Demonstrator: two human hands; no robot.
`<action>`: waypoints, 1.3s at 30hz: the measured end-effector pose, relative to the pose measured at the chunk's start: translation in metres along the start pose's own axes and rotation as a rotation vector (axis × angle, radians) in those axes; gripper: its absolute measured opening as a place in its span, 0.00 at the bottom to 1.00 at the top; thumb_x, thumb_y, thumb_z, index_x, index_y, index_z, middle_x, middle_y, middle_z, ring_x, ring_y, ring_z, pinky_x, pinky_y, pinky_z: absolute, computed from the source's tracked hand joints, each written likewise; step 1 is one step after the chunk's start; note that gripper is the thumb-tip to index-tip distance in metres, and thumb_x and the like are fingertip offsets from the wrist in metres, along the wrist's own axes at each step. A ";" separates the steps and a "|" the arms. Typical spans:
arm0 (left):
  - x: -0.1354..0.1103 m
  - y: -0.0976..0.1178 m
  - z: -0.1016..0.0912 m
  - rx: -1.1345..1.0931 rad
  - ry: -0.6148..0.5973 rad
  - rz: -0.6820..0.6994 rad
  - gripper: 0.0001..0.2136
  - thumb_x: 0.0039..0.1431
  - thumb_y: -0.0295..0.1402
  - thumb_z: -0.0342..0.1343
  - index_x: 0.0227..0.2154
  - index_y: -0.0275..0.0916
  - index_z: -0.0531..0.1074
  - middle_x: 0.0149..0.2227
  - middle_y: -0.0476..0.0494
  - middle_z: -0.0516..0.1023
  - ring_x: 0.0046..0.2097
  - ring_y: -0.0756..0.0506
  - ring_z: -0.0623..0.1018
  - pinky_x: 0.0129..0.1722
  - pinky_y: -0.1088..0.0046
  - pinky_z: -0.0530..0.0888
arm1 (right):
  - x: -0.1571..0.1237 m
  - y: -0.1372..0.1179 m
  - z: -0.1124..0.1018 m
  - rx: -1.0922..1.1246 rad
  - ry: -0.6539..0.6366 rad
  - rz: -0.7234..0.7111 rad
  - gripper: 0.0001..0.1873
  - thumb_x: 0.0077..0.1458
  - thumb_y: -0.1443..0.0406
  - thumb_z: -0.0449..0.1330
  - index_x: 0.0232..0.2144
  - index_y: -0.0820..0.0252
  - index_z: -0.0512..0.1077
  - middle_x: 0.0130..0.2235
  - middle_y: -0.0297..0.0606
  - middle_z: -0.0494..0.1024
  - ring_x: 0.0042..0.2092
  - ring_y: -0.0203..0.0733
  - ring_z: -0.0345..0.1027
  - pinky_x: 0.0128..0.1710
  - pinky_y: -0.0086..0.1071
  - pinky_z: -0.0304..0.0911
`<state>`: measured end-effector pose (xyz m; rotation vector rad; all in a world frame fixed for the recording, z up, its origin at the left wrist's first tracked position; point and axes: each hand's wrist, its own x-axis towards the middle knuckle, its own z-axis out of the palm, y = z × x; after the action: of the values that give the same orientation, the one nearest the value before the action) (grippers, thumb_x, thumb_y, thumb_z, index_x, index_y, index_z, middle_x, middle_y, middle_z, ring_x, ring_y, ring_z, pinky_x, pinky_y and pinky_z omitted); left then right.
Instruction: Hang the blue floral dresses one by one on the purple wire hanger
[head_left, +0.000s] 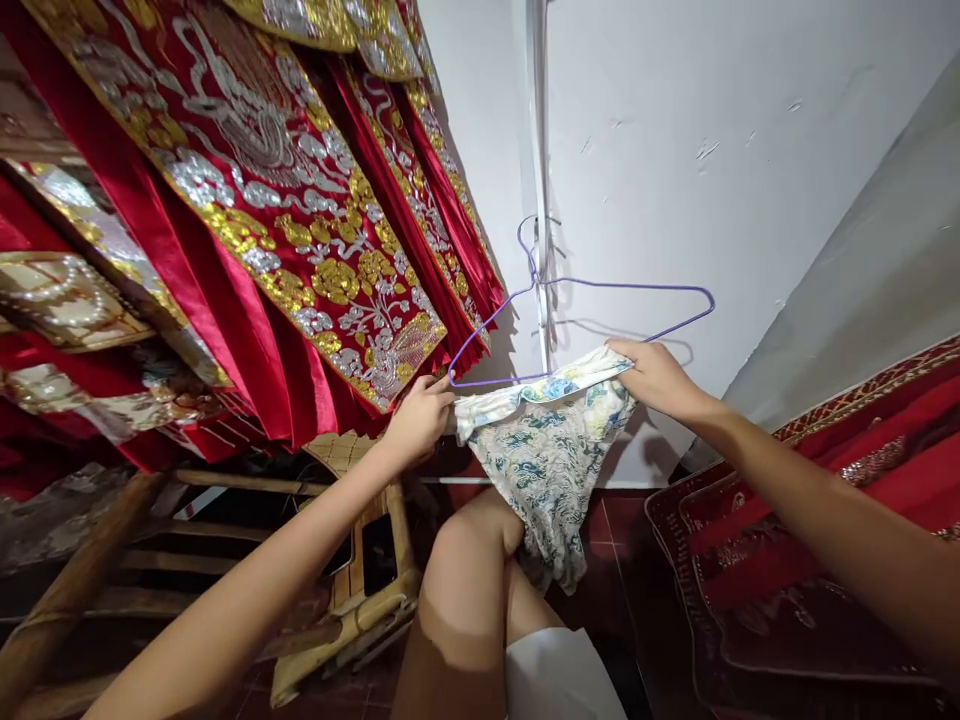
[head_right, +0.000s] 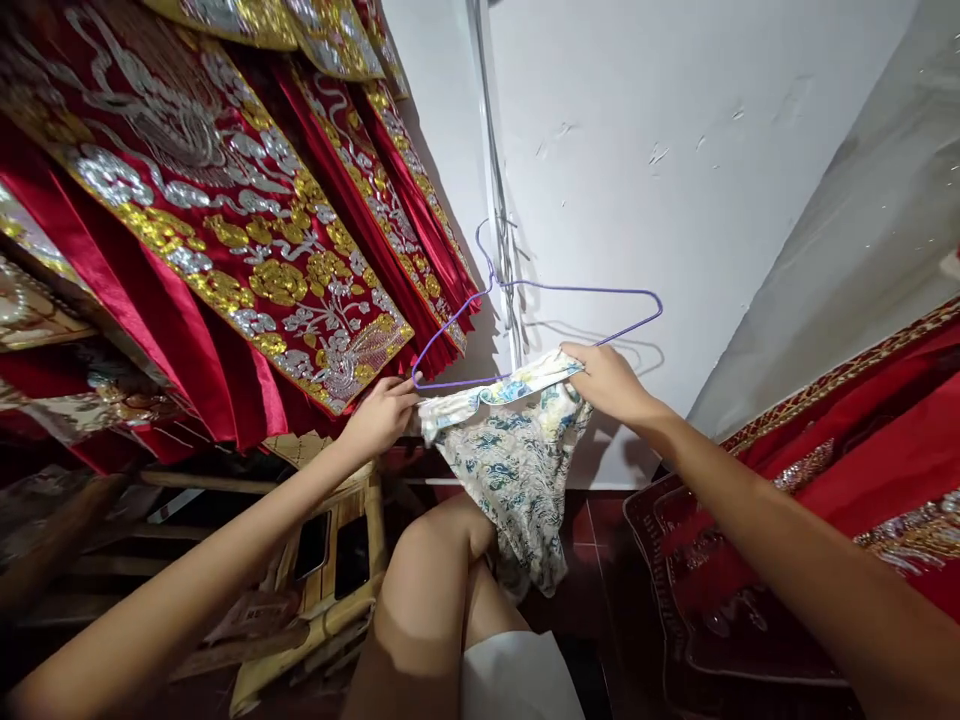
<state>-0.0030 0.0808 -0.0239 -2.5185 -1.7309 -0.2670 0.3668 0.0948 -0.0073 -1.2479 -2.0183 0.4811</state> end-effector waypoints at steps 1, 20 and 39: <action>0.005 -0.004 -0.005 -0.007 0.005 -0.005 0.15 0.61 0.25 0.43 0.29 0.40 0.75 0.58 0.37 0.77 0.58 0.37 0.73 0.59 0.59 0.68 | 0.000 0.000 0.002 0.009 0.007 -0.004 0.05 0.41 0.69 0.50 0.24 0.56 0.64 0.23 0.31 0.68 0.28 0.40 0.58 0.29 0.31 0.48; -0.014 0.000 -0.003 -0.011 -0.067 -0.205 0.17 0.63 0.28 0.44 0.47 0.43 0.76 0.45 0.36 0.82 0.46 0.36 0.81 0.44 0.60 0.73 | 0.001 -0.005 0.005 0.014 0.002 0.012 0.03 0.41 0.69 0.51 0.22 0.56 0.63 0.22 0.31 0.65 0.27 0.38 0.55 0.27 0.31 0.46; 0.089 0.010 -0.016 -1.068 0.446 -0.270 0.08 0.53 0.30 0.52 0.30 0.36 0.76 0.28 0.46 0.75 0.30 0.47 0.72 0.31 0.72 0.69 | -0.008 -0.021 0.018 0.253 0.018 0.061 0.06 0.48 0.65 0.51 0.21 0.57 0.63 0.22 0.29 0.63 0.26 0.36 0.55 0.27 0.30 0.49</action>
<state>0.0358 0.1563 0.0083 -2.3410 -2.0001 -2.0496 0.3435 0.0789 -0.0091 -1.1546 -1.8424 0.7277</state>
